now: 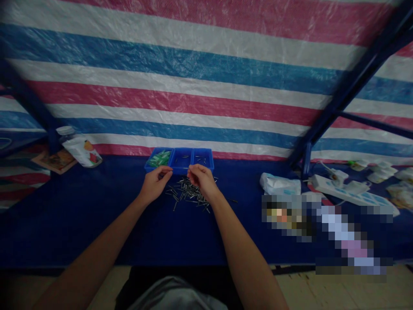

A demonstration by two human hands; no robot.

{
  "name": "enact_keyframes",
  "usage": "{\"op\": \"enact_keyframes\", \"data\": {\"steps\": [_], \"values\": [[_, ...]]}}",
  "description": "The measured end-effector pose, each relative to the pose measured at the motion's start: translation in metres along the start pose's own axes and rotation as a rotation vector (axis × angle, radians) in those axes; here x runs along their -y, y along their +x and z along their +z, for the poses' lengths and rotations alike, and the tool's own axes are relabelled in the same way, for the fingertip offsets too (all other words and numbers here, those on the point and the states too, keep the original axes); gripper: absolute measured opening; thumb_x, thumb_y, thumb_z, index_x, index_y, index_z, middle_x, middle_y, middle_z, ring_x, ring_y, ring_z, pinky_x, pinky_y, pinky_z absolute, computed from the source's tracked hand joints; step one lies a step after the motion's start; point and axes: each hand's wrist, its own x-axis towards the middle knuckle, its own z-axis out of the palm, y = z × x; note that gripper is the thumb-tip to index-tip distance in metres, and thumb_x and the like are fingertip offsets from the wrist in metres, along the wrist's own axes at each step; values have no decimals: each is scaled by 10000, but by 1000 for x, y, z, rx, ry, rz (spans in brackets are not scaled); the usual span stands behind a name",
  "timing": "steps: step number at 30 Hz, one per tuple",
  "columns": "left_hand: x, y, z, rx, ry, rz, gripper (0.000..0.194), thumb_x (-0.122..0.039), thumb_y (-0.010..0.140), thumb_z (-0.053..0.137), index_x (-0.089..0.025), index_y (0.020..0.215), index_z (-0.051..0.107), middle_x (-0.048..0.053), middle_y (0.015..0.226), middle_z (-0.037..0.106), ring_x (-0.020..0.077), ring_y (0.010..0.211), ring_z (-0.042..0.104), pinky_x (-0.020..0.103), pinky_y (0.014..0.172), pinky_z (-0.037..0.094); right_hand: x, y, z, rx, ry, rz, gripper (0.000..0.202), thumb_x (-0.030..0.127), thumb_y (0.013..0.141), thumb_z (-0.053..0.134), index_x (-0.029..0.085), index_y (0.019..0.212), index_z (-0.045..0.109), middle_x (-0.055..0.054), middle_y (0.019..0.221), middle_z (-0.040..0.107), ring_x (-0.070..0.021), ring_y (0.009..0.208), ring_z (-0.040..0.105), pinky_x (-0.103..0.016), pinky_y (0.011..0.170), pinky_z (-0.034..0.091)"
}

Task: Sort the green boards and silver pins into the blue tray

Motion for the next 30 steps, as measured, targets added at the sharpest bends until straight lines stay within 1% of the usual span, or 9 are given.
{"op": "enact_keyframes", "data": {"steps": [3,5,7,9,11,15,21,26,30], "values": [[2,0,0,-3,12,-1,176,-313,850,588,-196,937,687,21,821,720,176,748,657,294,701,504,1,-1,-1,-53,-68,98,369,458,736,692,186,550,527,47,489,476,-46,372,356,-231,379,160],[3,1,0,-2,18,-8,171,-308,853,584,-194,930,686,23,819,721,177,749,660,293,696,504,2,-1,0,-87,-91,140,356,468,716,702,180,578,545,43,498,499,-41,359,361,-226,370,148],[5,1,-1,10,29,-13,164,-303,856,580,-193,914,686,23,813,720,177,751,662,293,700,506,2,-1,1,-131,-76,143,325,492,711,702,179,734,616,21,592,599,-42,359,388,-217,365,139],[6,1,-1,28,50,-18,157,-296,860,575,-195,910,685,19,808,719,176,753,663,294,709,508,4,-1,3,-167,-40,120,384,512,713,698,205,936,635,-4,737,684,-48,370,425,-209,362,135],[8,1,-2,58,86,-19,148,-286,861,575,-198,911,684,15,801,715,174,747,661,296,710,508,5,-1,3,-178,-19,95,425,518,711,699,224,1008,623,-9,805,703,-48,379,442,-205,359,141],[9,-1,-3,182,246,30,140,-251,831,612,-195,932,692,28,816,702,185,752,642,321,733,499,4,0,2,-191,-42,67,397,516,689,714,214,935,640,13,760,678,-40,381,424,-206,353,149],[9,-3,-3,358,446,94,126,-270,824,632,-210,894,717,56,920,689,223,881,632,366,828,483,0,2,0,-180,-132,53,368,512,693,714,213,899,654,23,737,662,-46,403,428,-209,371,181],[6,-4,-2,374,527,65,105,-254,835,605,-211,837,700,57,902,676,216,857,632,348,794,475,-6,3,0,-167,-183,25,358,523,707,702,211,877,658,19,736,665,-54,416,423,-218,388,218],[3,-5,-1,378,582,102,114,-245,870,565,-211,845,671,51,907,679,223,881,628,351,804,461,-8,5,0,-161,-208,9,352,530,717,687,213,866,649,16,739,662,-62,424,425,-225,400,239]]}}
